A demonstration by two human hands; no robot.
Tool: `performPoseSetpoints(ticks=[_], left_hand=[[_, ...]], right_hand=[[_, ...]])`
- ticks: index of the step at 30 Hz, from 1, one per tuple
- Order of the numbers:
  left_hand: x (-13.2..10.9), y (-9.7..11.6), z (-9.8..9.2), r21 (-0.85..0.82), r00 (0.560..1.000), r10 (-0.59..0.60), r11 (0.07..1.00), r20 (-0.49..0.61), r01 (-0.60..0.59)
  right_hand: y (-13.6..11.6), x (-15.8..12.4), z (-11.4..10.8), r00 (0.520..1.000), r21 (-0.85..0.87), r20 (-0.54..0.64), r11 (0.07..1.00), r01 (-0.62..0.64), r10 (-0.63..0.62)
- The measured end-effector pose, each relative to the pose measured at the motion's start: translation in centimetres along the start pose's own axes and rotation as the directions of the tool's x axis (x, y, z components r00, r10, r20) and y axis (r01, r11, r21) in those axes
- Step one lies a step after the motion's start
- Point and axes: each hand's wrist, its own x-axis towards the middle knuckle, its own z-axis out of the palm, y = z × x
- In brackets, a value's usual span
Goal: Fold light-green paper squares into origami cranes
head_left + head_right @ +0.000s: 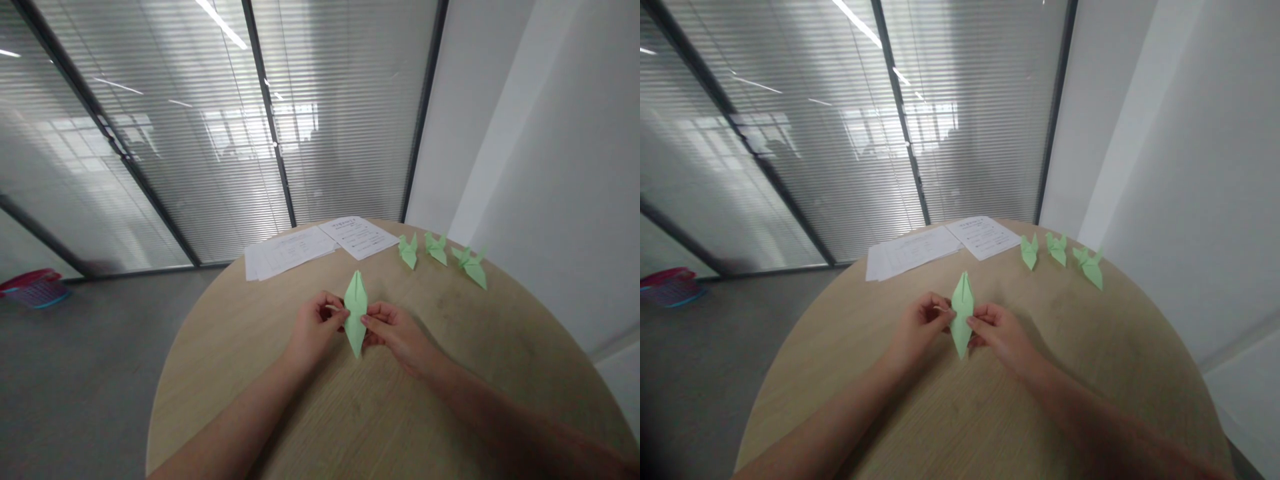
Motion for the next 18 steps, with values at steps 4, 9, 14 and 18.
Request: performPoseSetpoints(ticks=[4, 9, 14, 18], left_hand=[[-0.09, 0.15, -0.13, 0.142, 0.994, 0.086, 0.987, -0.071, -0.075], [-0.41, 0.45, 0.12, 0.226, 0.991, 0.119, 0.969, -0.059, -0.103], [-0.44, 0.17, 0.6, 0.052, 0.998, 0.061, 0.997, 0.02, -0.062], [-0.55, 0.57, 0.61, -0.116, 0.99, -0.088, 0.988, 0.11, 0.101]], right_hand=[[-0.2, -0.21, 0.15, 1.0, -0.046, 0.01, 0.999, -0.003, 0.004], [-0.5, -0.73, 0.32, 0.992, -0.209, 0.041, 0.97, 0.121, -0.116], [-0.22, -0.81, 0.4, 0.968, -0.304, 0.07, 0.918, 0.253, -0.243], [-0.07, -0.46, 0.11, 0.984, -0.299, 0.035, 0.937, 0.179, -0.176]])
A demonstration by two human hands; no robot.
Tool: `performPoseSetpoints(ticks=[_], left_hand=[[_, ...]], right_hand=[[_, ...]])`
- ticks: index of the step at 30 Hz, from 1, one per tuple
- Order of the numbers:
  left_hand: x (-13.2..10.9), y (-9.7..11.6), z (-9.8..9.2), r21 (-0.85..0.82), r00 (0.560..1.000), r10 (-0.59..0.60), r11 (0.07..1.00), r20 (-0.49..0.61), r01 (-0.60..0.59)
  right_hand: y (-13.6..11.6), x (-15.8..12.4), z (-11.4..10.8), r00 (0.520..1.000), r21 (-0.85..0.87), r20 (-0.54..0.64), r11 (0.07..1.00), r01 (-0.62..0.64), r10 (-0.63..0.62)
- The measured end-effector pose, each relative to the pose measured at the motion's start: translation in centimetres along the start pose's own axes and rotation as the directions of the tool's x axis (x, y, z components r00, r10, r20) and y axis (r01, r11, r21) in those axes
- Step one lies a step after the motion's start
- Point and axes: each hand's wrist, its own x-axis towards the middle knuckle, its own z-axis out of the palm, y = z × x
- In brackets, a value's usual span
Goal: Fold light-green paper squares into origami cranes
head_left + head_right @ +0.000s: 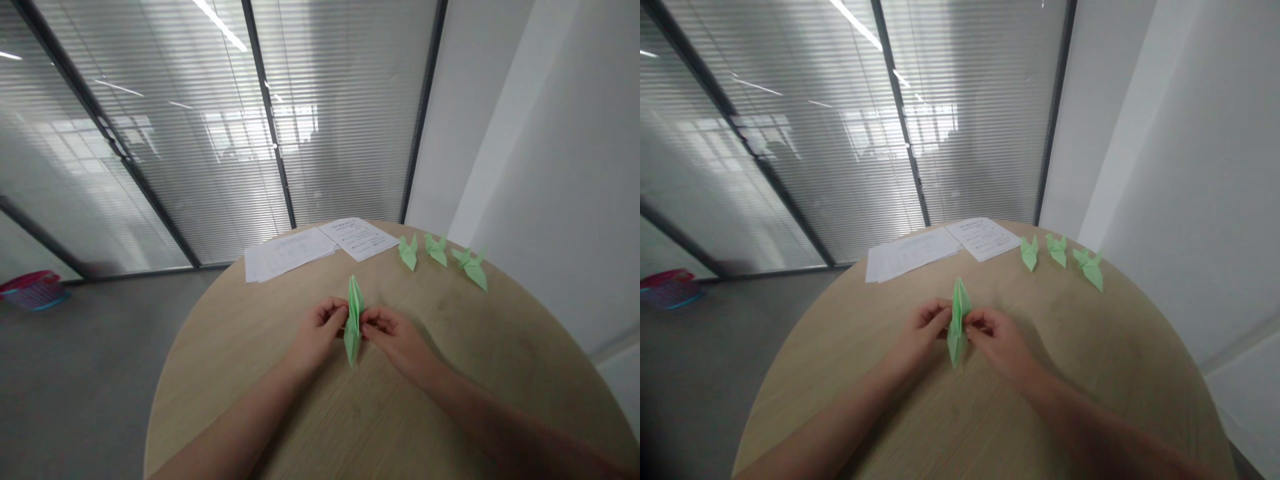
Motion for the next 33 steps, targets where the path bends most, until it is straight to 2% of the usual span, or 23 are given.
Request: performPoseSetpoints(ticks=[3, 6, 8, 12, 16, 24, 28, 33], left_hand=[[-0.2, 0.2, 0.1, -0.06, 0.998, -0.041, 0.997, 0.044, 0.044], [-0.3, 0.1, 0.2, -0.06, 0.998, 0.016, 0.998, 0.06, -0.013], [-0.2, -0.1, 0.2, -0.022, 0.998, 0.061, 0.998, 0.026, -0.06], [-0.1, -0.2, 0.2, 0.04, 0.995, 0.09, 0.995, -0.038, -0.088], [0.0, 0.0, 0.2, 0.019, 0.994, 0.079, 0.997, -0.07, -0.078], [0.2, -0.3, -0.2, 0.025, 0.999, -0.024, 0.999, -0.024, 0.024], [-0.1, 0.1, -0.1, 0.014, 0.997, -0.076, 0.997, 0.005, 0.076], [0.0, 0.1, -0.1, 0.036, 0.997, -0.077, 0.996, 0.014, 0.076]], right_hand=[[0.1, 0.2, -0.2, 0.997, 0.025, -0.079, 1.0, -0.012, 0.014], [0.2, 0.4, -0.1, 0.99, 0.043, -0.144, 0.999, 0.013, -0.007], [0.2, 0.4, 0.0, 0.985, 0.068, -0.171, 0.997, 0.025, -0.013], [-0.1, 0.4, 0.4, 0.988, 0.154, -0.152, 0.988, 0.005, 0.018], [-0.7, 0.2, 0.6, 0.989, 0.183, -0.147, 0.983, 0.018, 0.01], [0.4, 0.3, -0.2, 0.989, 0.132, -0.142, 0.991, -0.011, 0.03], [0.2, 0.4, -0.5, 0.986, 0.059, -0.165, 0.998, 0.014, -0.004], [0.2, 0.3, -0.6, 0.977, -0.035, -0.197, 0.997, 0.073, -0.078]])
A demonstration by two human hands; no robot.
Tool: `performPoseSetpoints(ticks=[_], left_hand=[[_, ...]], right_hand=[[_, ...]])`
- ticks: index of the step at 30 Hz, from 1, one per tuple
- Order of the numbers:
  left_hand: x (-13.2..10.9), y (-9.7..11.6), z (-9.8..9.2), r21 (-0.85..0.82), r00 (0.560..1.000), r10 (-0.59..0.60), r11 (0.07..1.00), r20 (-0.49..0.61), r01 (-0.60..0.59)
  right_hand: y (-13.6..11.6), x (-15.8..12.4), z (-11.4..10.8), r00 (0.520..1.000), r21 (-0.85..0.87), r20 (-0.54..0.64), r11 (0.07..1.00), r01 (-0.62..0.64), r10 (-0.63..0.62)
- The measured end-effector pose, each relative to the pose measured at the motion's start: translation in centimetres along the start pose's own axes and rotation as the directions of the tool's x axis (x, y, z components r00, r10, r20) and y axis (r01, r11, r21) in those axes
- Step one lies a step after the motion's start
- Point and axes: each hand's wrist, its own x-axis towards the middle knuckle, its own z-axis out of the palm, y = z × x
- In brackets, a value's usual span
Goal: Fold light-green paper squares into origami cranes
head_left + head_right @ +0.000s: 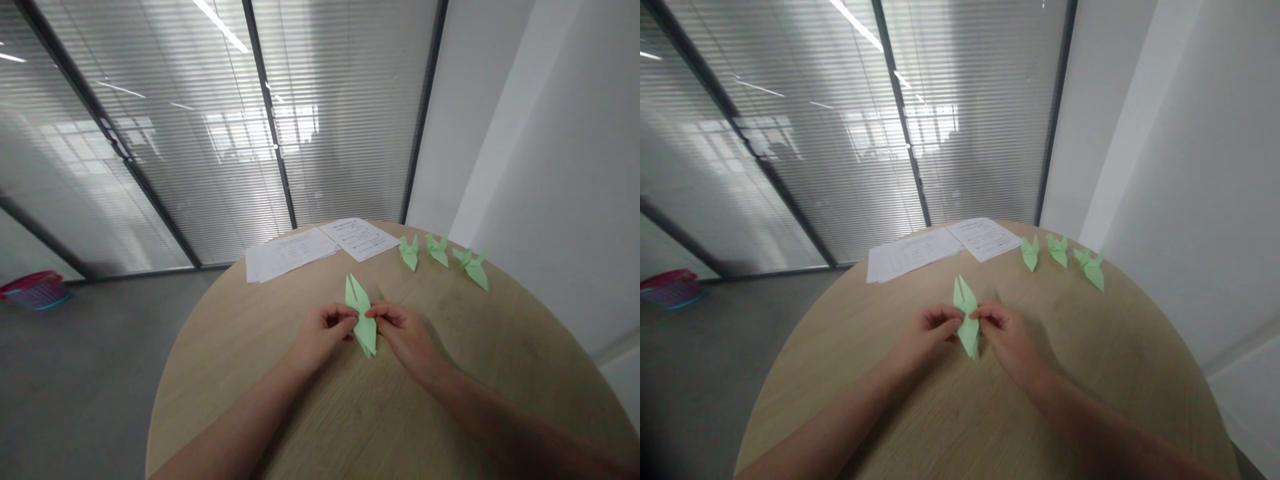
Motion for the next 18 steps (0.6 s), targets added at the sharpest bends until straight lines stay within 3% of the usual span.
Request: performPoseSetpoints(ticks=[3, 8, 14, 18], left_hand=[[0.3, -0.2, -0.1, 0.015, 0.999, 0.019, 1.0, -0.039, -0.019], [0.5, 0.0, -0.2, 0.003, 0.994, 0.072, 0.997, -0.076, -0.072], [0.6, 0.1, -0.3, -0.069, 0.991, 0.073, 0.994, -0.109, -0.081], [0.5, 0.2, -0.5, -0.081, 0.997, 0.022, 0.996, -0.074, -0.028]], right_hand=[[-0.2, -0.3, 0.2, 1.0, 0.035, 0.015, 0.999, -0.021, 0.021], [-1.3, -0.7, 0.6, 0.989, 0.246, 0.077, 0.959, -0.142, 0.126], [-0.9, -0.1, 0.6, 0.955, 0.192, 0.222, 0.951, -0.242, 0.198], [-0.4, -0.1, 0.5, 0.961, 0.168, 0.202, 0.96, -0.226, 0.191]])
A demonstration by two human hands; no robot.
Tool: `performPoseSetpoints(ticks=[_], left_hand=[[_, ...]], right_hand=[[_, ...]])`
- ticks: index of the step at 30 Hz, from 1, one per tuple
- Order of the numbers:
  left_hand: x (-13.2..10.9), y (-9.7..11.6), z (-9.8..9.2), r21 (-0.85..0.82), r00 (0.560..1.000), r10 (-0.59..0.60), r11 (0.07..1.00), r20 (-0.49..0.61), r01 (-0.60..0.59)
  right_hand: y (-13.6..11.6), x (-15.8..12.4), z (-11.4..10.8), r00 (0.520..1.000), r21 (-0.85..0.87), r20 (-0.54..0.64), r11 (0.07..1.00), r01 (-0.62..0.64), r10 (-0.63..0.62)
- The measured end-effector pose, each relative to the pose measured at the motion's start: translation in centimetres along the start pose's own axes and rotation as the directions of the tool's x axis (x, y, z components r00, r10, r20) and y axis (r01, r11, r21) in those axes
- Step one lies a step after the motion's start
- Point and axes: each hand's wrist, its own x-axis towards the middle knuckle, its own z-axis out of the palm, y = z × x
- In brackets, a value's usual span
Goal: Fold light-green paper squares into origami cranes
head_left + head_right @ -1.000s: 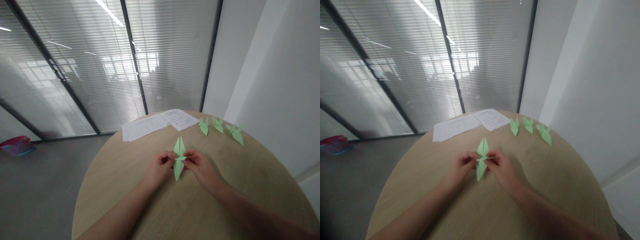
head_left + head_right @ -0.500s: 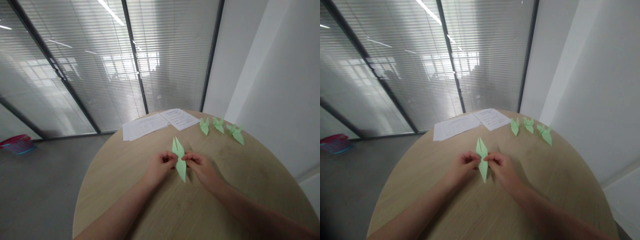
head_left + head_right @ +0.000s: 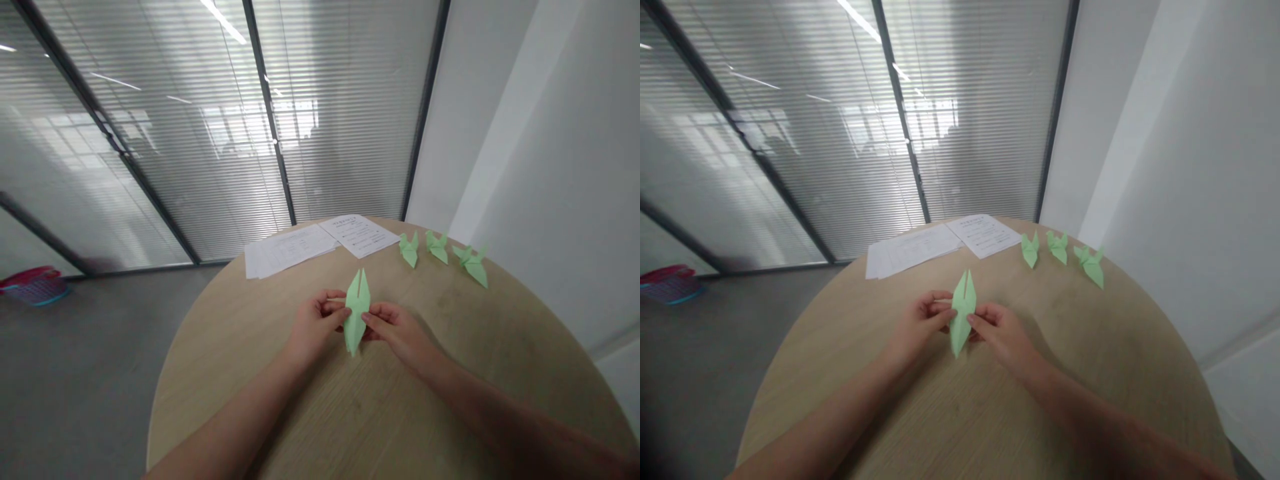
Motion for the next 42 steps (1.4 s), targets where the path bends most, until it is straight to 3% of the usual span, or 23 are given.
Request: performPoseSetpoints(ticks=[5, 11, 21, 25, 28, 33, 37, 42], left_hand=[[0.0, -0.1, -0.1, 0.091, 0.995, -0.081, 0.993, 0.066, 0.075], [0.0, -0.1, -0.5, 0.16, 0.999, -0.033, 0.987, 0.018, 0.03], [-0.1, -0.4, 0.0, 0.134, 0.998, -0.051, 0.99, 0.044, 0.045], [0.1, -0.7, -0.2, 0.29, 0.992, 0.103, 0.954, -0.068, -0.079], [0.0, -0.8, 0.0, 0.367, 0.984, 0.171, 0.92, -0.058, -0.138], [-0.3, -1.1, 0.5, 0.234, 0.997, 0.055, 0.97, 0.051, -0.066], [-0.4, -0.9, 0.5, 0.069, 0.999, -0.017, 0.997, 0.047, 0.014], [-0.3, -0.3, 0.4, 0.06, 0.995, -0.038, 0.998, 0.09, 0.032]], right_hand=[[-0.2, -0.2, -0.1, 0.998, -0.021, -0.055, 1.0, 0.013, -0.015], [-0.6, -0.2, 0.1, 0.999, -0.07, -0.032, 0.997, 0.022, -0.024], [-0.6, -0.4, -0.1, 0.994, -0.211, -0.073, 0.976, 0.062, -0.079], [-0.3, -0.1, -0.2, 0.99, -0.234, -0.11, 0.97, 0.062, -0.09], [-0.3, -0.2, -0.1, 0.99, -0.233, -0.081, 0.968, 0.09, -0.112], [-0.3, -0.3, 0.2, 0.991, -0.217, 0.011, 0.967, 0.131, -0.131], [-0.2, -0.1, 0.0, 0.991, -0.173, -0.034, 0.977, 0.124, -0.132], [-0.1, 0.2, -0.1, 0.984, -0.104, -0.123, 0.988, 0.118, -0.13]])
